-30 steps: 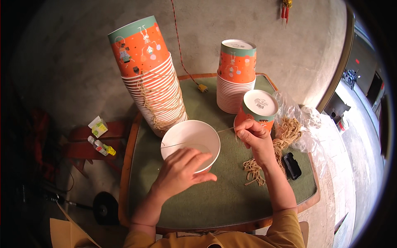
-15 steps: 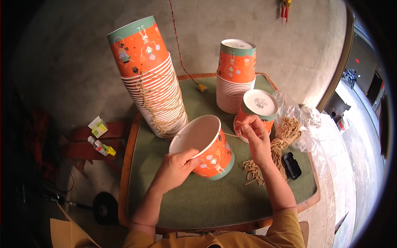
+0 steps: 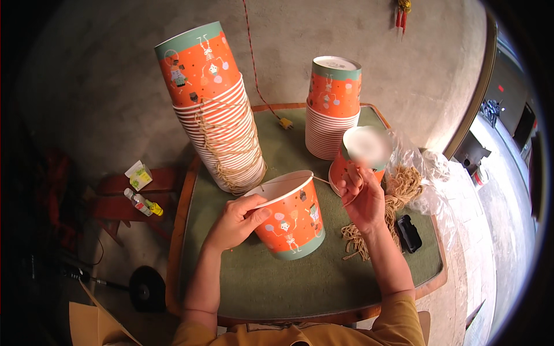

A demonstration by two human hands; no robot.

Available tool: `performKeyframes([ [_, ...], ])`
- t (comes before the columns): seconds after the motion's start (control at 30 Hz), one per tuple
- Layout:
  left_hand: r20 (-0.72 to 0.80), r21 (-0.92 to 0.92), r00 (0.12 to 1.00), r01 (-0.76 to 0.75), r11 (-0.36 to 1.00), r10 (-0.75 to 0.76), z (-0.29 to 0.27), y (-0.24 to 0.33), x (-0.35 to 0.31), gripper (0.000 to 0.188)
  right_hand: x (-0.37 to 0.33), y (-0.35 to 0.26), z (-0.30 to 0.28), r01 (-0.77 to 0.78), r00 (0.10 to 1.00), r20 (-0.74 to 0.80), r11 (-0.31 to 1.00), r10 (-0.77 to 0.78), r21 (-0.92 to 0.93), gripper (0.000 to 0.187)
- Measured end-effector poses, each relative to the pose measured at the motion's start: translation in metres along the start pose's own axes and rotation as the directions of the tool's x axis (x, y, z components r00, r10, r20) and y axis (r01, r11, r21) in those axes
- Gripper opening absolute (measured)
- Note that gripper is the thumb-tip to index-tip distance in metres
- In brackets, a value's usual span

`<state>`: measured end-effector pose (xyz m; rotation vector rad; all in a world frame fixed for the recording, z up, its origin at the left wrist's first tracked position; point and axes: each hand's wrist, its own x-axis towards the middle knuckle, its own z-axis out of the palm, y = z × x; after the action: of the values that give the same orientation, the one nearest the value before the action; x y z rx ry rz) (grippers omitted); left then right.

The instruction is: Thread string through pre-punched holes in paper cups to assemble them.

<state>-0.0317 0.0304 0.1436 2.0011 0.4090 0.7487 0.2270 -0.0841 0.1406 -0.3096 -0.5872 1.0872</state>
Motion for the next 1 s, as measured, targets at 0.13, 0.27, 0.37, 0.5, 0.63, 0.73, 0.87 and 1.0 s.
performKeyframes([
  [0.13,0.010,0.039,0.999,-0.045,0.998,0.044,-0.007,-0.011,0.001,0.020,-0.001,-0.001,0.000,0.117,0.990,0.104,0.967,-0.096,-0.226,0.007],
  [0.27,0.012,-0.134,0.998,0.057,0.989,-0.056,-0.013,-0.017,0.003,0.014,-0.004,-0.004,0.005,0.206,0.979,0.069,0.919,-0.194,-0.335,0.009],
  [0.37,-0.009,-0.153,0.998,0.061,0.986,-0.063,-0.017,-0.023,0.003,0.012,-0.003,-0.005,0.008,0.253,0.968,0.076,0.916,-0.241,-0.313,0.009],
  [0.5,-0.020,-0.102,1.000,0.003,0.995,-0.005,-0.022,-0.025,0.005,0.011,-0.003,-0.012,0.006,0.250,0.968,0.102,0.934,-0.231,-0.256,0.008],
  [0.63,-0.013,-0.100,0.999,-0.030,0.995,0.029,-0.025,-0.028,0.005,0.011,-0.005,-0.018,0.002,0.306,0.948,0.208,0.873,-0.242,-0.379,0.007],
  [0.73,-0.019,-0.100,0.999,-0.047,0.994,0.045,-0.025,-0.026,0.006,0.011,-0.012,-0.017,0.007,0.301,0.954,0.178,0.752,-0.243,-0.586,0.005],
  [0.87,-0.021,-0.276,0.997,0.060,0.959,-0.068,-0.030,-0.032,0.005,0.009,-0.022,-0.013,0.025,0.238,0.971,0.165,0.597,-0.176,-0.767,0.008],
  [1.0,-0.067,-0.457,0.985,0.111,0.883,-0.159,-0.035,-0.047,0.006,0.014,-0.022,-0.003,0.025,0.146,0.985,0.169,0.616,-0.022,-0.774,0.013],
])
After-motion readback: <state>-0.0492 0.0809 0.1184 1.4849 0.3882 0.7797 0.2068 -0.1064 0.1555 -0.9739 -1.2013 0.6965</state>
